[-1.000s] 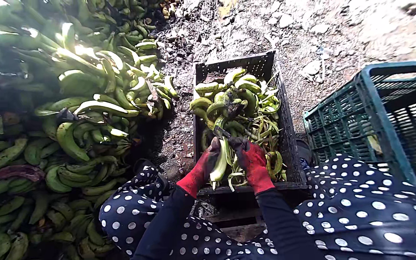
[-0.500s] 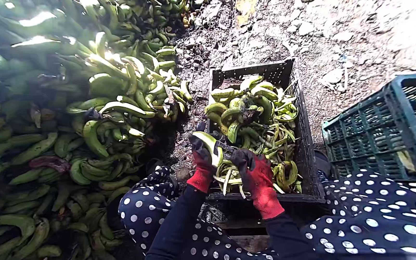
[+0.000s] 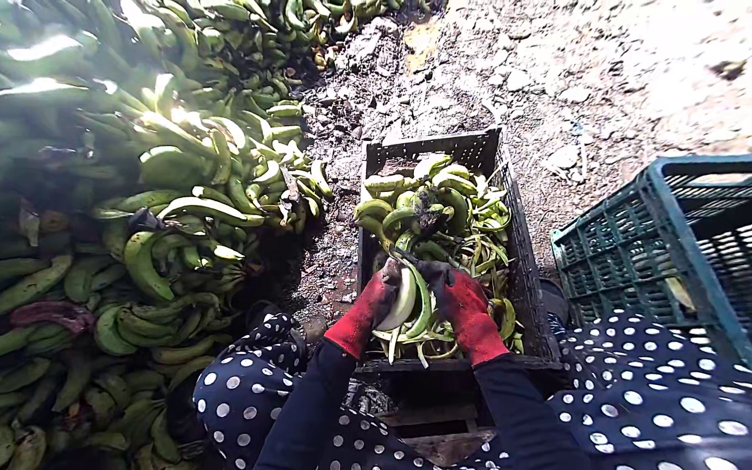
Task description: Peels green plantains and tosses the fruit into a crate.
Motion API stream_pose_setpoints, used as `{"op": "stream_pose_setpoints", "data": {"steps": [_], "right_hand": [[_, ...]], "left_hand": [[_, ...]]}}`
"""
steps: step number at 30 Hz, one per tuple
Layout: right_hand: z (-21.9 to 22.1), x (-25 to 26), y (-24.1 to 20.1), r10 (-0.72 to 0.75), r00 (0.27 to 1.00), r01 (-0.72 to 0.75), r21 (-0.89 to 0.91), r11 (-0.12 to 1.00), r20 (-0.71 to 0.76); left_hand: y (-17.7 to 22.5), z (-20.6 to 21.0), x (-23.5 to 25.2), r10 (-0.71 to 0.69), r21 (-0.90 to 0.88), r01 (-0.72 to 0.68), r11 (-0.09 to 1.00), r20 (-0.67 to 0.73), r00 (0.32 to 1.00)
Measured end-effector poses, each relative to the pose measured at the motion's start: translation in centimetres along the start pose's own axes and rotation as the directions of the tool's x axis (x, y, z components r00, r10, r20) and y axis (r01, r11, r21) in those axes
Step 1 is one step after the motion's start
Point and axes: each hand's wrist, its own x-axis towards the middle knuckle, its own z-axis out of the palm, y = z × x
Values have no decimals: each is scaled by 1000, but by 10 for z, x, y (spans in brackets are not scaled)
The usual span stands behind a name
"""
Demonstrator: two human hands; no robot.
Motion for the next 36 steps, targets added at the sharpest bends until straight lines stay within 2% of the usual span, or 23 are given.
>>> {"op": "stream_pose_setpoints", "data": {"steps": [2,3,5,7,9,11,14,17,19,21,23,26,28,32,36], "right_hand": [[-1,7,4,-30,1000,30,11,999,4],[-1,9,6,-50,999,50,28,998,-21],[3,4,6,-64,992,72,73,995,-105],[12,-12,3,-73,987,81,52,995,-146],[29,-29,2,-145,970,149,3,989,-193],[50,-38,6,-225,941,226,-26,974,-254],[65,-41,8,-286,890,301,-14,954,-356],[55,-39,1,-254,910,268,-2,963,-327],[39,-37,-6,-178,954,186,10,983,-239],[26,-32,-7,-151,973,153,-2,988,-175],[21,-32,-3,-191,962,184,-52,981,-196],[21,-40,-1,-218,947,187,-147,971,-236],[21,-42,-2,-199,954,169,-150,974,-225],[12,-33,-9,-51,995,47,-54,997,-86],[11,-11,-3,-14,999,13,53,998,29]], "left_hand": [[2,4,-2,33,64,-33,997,-2,999],[-1,6,1,44,34,-42,999,-68,997],[-11,9,10,-15,-220,-50,974,-284,959],[-15,9,19,-193,-504,-69,861,-450,872],[-10,4,18,-362,-668,-89,739,-505,783],[-10,0,13,-429,-753,-126,646,-495,756],[-8,-1,0,-402,-732,-122,671,-496,770],[-4,-2,1,-382,-703,-85,706,-480,790],[-5,1,8,-389,-793,-106,600,-406,827],[-8,3,11,-280,-838,-125,531,-312,908],[-10,0,11,-183,-815,-127,566,-275,944],[-9,-3,7,-232,-707,-47,706,-294,927],[-11,-3,7,-194,-620,-56,782,-328,924],[-11,-3,4,4,-203,-74,976,-328,945],[-10,1,0,118,32,-114,993,-205,971]]}}
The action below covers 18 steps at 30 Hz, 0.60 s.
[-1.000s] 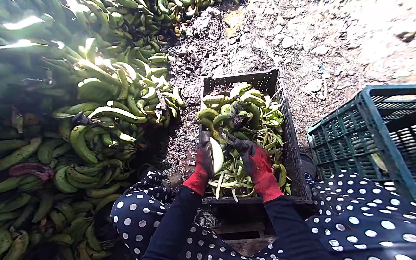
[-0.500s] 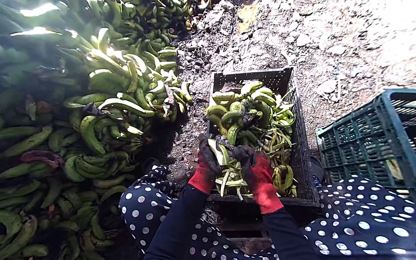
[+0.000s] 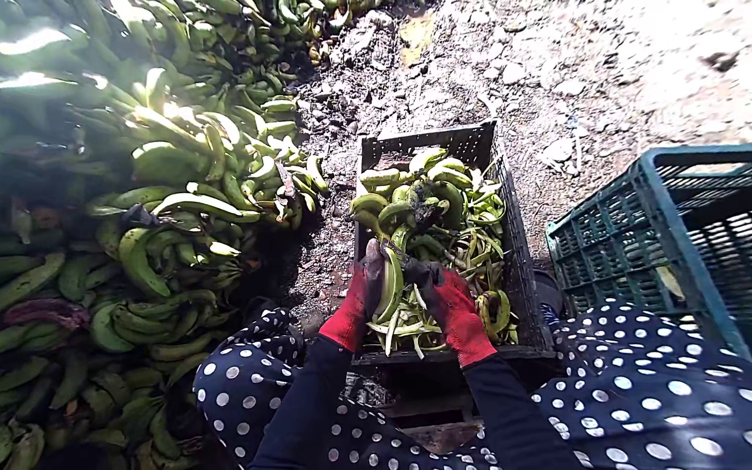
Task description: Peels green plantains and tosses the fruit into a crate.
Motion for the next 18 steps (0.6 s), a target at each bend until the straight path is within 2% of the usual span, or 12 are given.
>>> {"op": "stream_pose_setpoints", "data": {"steps": [2,3,5,7,9,11,12,14,17,18], "right_hand": [[3,9,7,-39,999,39,-15,999,-36],[3,12,10,-52,998,52,-15,999,-38],[2,18,11,-48,997,52,57,997,-68],[4,15,14,-48,992,59,92,994,-120],[5,3,15,-97,985,104,46,994,-141],[9,-9,18,-245,954,239,-56,970,-175],[12,-13,22,-323,927,308,-108,945,-188],[22,-17,33,-466,839,423,-200,884,-280],[27,-14,38,-546,747,485,-252,838,-380],[25,-15,37,-535,761,476,-244,845,-367]], "left_hand": [[1,6,-5,39,41,-44,998,124,992],[1,10,-6,39,-5,-38,999,130,991],[-7,14,3,-17,-266,35,963,68,998],[-12,6,12,-81,-521,99,848,58,995],[-12,-4,14,-166,-636,135,760,12,986],[-8,-12,14,-231,-702,156,695,-13,973],[-8,-16,10,-247,-719,185,669,20,969],[-9,-21,2,-264,-712,245,658,87,961],[-10,-21,-1,-262,-692,337,639,216,941],[-9,-20,-1,-270,-682,354,640,232,935]]}}
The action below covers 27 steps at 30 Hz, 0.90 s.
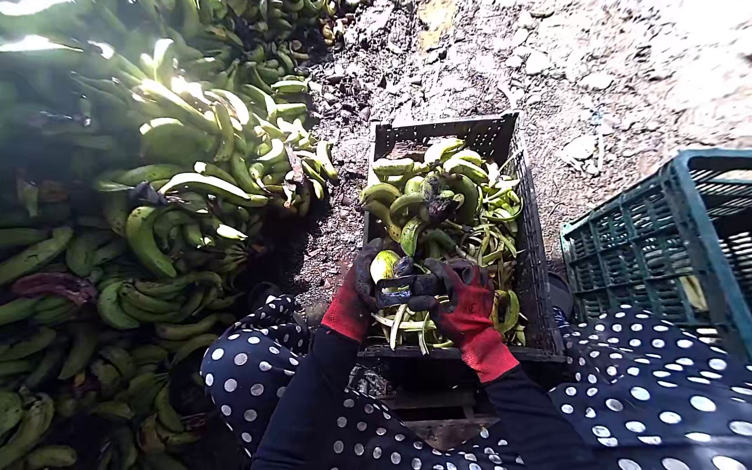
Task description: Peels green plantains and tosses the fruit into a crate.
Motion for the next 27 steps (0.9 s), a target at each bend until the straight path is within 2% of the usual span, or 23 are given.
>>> {"op": "stream_pose_setpoints", "data": {"steps": [1,3,4,6,8,11,13,14,16,18,21,24,27], "right_hand": [[-4,1,-4,40,998,-40,5,999,50],[-15,6,-14,184,957,-188,-1,982,223],[-19,9,-19,250,923,-261,1,965,293],[-20,18,-23,351,857,-391,32,920,377],[-11,28,-18,391,818,-474,109,874,422],[8,32,-4,323,866,-438,267,859,382],[7,30,3,315,884,-438,374,818,346],[4,30,5,342,883,-454,399,797,322],[-5,33,7,426,859,-509,388,768,285],[-15,32,11,395,886,-455,303,837,242],[-35,25,10,230,940,-267,123,956,253],[-37,11,13,76,973,-88,50,995,218],[-41,8,8,89,952,-100,20,995,294]], "left_hand": [[2,1,-1,3,22,-2,1000,-10,1000],[6,11,1,32,65,-20,998,-177,984],[6,16,1,84,140,-50,989,-250,965],[5,26,0,204,298,-109,948,-311,928],[3,38,-7,327,491,-152,858,-293,899],[-6,41,-10,416,626,-249,739,-134,900],[-13,39,-12,405,540,-339,771,-4,914],[-14,39,-11,397,436,-356,827,-4,918],[-11,35,-7,312,166,-310,936,16,950],[-7,28,-3,241,1,-242,970,66,968],[-3,17,0,240,5,-241,971,19,970],[0,17,1,168,-24,-168,986,-12,986],[-1,18,0,225,194,-205,959,-86,971]]}}
